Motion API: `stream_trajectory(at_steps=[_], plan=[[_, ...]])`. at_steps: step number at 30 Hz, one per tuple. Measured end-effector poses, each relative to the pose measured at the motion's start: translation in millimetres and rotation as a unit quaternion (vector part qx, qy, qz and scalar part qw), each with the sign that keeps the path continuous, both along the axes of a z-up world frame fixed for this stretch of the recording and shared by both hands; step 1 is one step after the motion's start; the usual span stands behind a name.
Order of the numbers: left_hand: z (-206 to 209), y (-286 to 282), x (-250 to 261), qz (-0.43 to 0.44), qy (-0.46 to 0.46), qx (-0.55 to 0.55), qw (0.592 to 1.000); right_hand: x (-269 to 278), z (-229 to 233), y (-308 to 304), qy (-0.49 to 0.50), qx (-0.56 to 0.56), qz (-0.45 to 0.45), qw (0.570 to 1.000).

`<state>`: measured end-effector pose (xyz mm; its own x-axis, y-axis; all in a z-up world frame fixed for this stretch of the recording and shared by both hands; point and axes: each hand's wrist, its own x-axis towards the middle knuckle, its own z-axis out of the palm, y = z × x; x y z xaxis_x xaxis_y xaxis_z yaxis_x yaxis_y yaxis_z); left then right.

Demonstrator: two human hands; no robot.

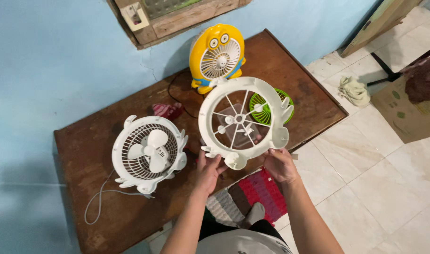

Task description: The person uses a red-handled screwdriver to remove screws from the back of a white mini fan. They then detach the rear grille and set it aside, leaving the fan blades exposed.

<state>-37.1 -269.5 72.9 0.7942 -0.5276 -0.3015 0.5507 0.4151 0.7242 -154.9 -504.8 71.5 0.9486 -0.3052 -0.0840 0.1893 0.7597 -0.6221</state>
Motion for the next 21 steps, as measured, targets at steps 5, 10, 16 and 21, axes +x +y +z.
stream_trajectory(at_steps=[5, 10, 16, 21], plan=[[0.0, -39.3, -3.6, 0.027, -0.038, 0.065, 0.997, -16.7, 4.9, -73.7, 0.009, -0.073, 0.016, 0.997], [0.3, -82.0, 5.0, -0.002, -0.057, 0.130, 0.990, -13.2, 13.1, -118.4, 0.188, -0.201, -0.047, 0.960], [-13.5, -140.4, 40.1, -0.044, -0.100, 0.070, 0.992, 3.2, 2.0, -160.1, 0.248, -0.236, -0.072, 0.937], [-37.3, -202.6, 76.3, -0.073, -0.067, 0.065, 0.993, 15.9, -0.6, -205.2, 0.260, -0.221, -0.093, 0.935]])
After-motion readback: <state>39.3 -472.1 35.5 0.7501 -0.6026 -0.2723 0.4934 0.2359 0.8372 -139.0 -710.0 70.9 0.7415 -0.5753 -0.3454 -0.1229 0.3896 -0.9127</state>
